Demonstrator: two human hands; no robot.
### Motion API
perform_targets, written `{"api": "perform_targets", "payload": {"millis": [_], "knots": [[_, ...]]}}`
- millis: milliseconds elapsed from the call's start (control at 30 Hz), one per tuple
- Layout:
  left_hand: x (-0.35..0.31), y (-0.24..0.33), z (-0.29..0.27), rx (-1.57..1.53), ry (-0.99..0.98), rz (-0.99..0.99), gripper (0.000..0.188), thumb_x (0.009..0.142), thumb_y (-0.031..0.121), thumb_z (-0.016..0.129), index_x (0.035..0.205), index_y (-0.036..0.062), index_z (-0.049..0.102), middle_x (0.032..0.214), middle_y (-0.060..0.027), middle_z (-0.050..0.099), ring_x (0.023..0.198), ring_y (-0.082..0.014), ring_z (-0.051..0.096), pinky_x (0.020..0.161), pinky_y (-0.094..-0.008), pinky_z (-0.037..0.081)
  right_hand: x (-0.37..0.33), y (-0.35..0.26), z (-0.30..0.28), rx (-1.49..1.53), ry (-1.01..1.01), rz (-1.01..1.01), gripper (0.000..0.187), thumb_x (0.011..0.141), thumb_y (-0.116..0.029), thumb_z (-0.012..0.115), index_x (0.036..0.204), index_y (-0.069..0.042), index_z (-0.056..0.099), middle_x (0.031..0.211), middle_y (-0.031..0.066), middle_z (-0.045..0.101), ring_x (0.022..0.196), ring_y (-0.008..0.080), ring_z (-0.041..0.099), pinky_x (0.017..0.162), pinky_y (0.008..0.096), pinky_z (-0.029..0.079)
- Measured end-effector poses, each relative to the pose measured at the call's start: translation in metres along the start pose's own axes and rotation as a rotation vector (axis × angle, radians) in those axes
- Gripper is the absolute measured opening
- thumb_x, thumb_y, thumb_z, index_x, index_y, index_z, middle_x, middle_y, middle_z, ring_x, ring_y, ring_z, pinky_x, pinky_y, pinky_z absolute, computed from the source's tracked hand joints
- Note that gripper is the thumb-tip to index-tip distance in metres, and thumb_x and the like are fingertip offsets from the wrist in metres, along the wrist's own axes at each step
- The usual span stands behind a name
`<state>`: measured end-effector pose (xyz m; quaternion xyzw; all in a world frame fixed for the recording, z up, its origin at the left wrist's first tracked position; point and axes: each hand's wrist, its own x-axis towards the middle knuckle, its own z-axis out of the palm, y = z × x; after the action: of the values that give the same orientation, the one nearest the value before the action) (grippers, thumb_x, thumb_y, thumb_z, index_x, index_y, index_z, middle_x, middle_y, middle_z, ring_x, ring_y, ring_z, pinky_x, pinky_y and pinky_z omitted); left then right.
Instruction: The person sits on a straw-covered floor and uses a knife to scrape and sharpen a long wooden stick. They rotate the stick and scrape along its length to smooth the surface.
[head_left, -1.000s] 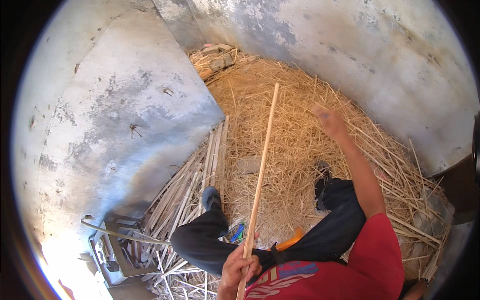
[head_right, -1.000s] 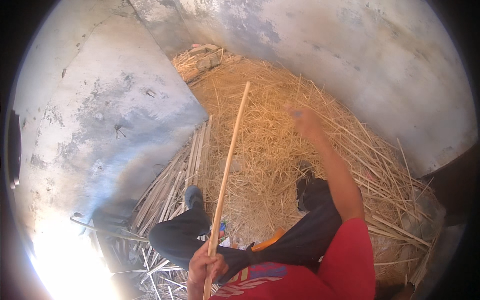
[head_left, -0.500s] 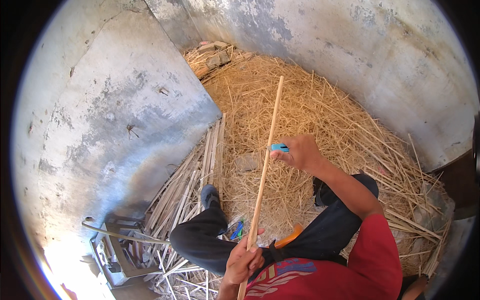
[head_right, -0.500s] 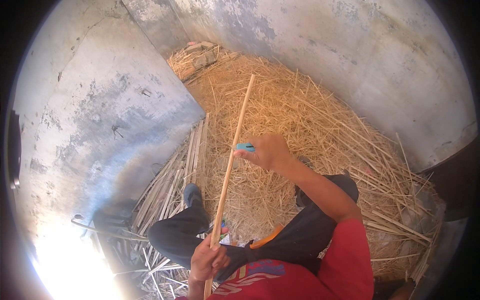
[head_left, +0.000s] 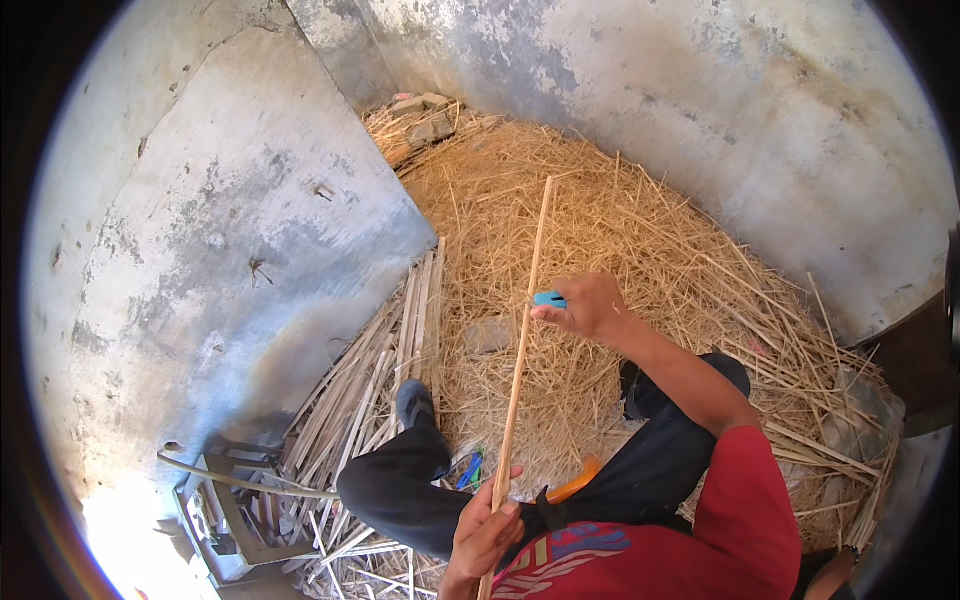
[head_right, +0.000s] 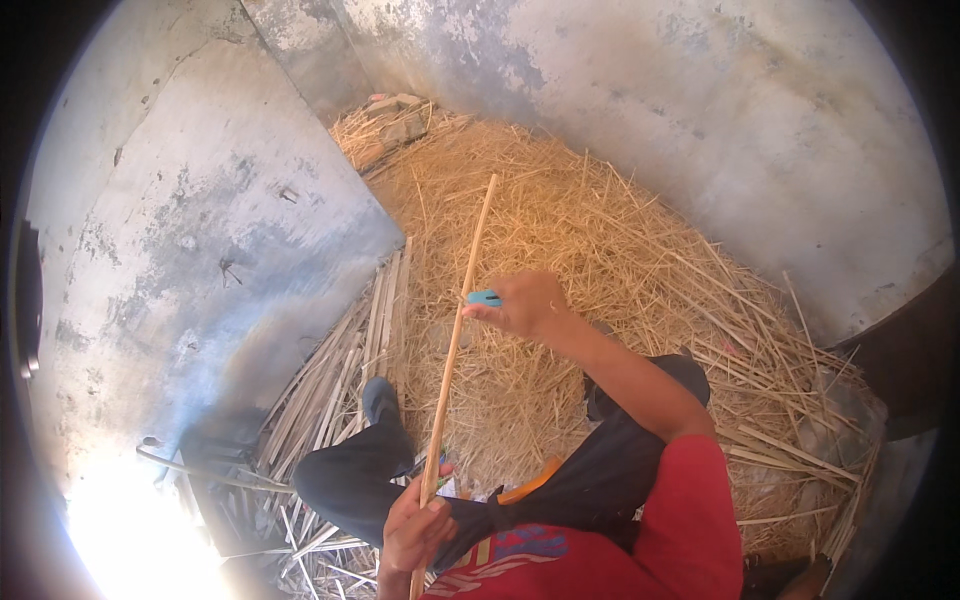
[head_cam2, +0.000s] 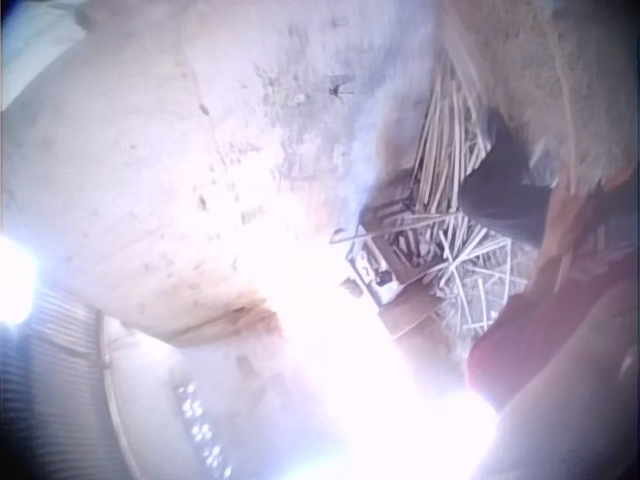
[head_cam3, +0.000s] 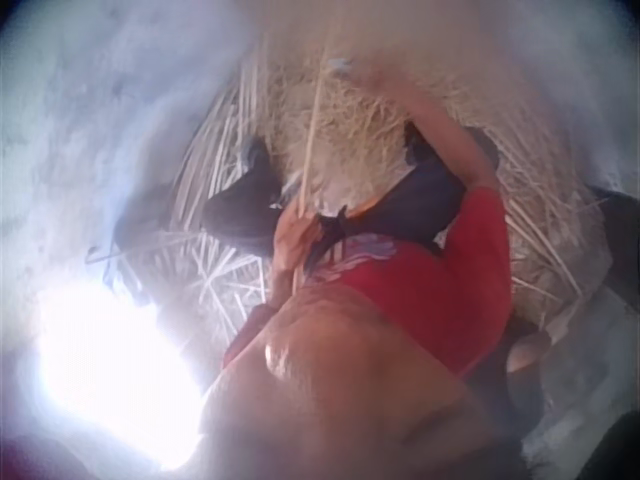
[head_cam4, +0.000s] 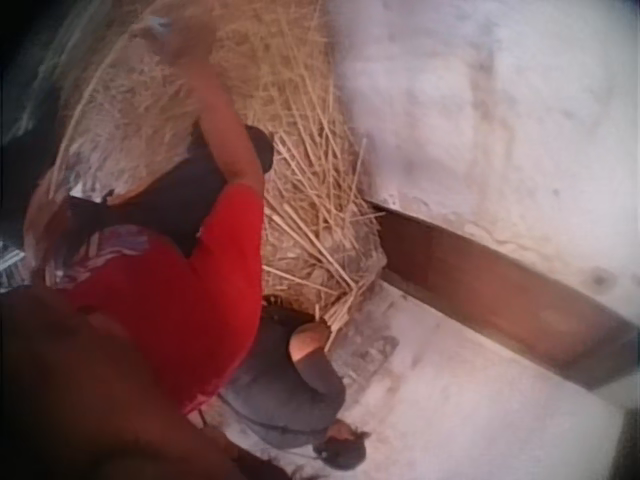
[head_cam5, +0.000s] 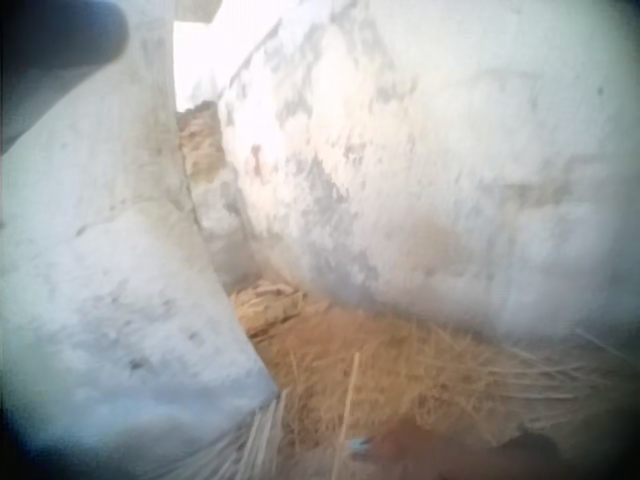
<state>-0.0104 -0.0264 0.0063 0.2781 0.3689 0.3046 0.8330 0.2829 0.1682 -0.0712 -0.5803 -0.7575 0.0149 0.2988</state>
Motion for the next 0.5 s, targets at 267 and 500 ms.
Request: {"api": "perform_targets", "payload": {"millis": [267, 500], "knots": [[-0.009, 0.000, -0.002, -0.025, 0.037, -0.021, 0.050, 0.095, 0.010, 0.047, 0.141, -0.0002, 0.028, 0.057, 0.0036, 0.032, 0.046, -0.0063, 0.029, 0.052, -0.0263, 0.030, -0.010, -0.017, 0.011, 0.056, -0.004, -0.027, 0.071, 0.077, -0.080, 0.043, 0.055, -0.014, 0.055, 0.042, 0.0040, 0.045, 0.037, 0.0211, 0.048, 0.036, 0.0341, 0.038], [-0.016, -0.002, 0.003, 0.010, -0.049, -0.083, 0.051, 0.097, 0.011, 0.045, 0.142, 0.0002, 0.025, 0.059, 0.0038, 0.033, 0.048, -0.0054, 0.030, 0.051, -0.0230, 0.028, 0.033, 0.072, -0.003, -0.128, 0.128, 0.079, 0.070, 0.082, -0.077, 0.040, 0.057, -0.014, 0.057, 0.044, -0.0029, 0.042, 0.036, 0.0121, 0.039, 0.036, 0.0298, 0.032]]}}
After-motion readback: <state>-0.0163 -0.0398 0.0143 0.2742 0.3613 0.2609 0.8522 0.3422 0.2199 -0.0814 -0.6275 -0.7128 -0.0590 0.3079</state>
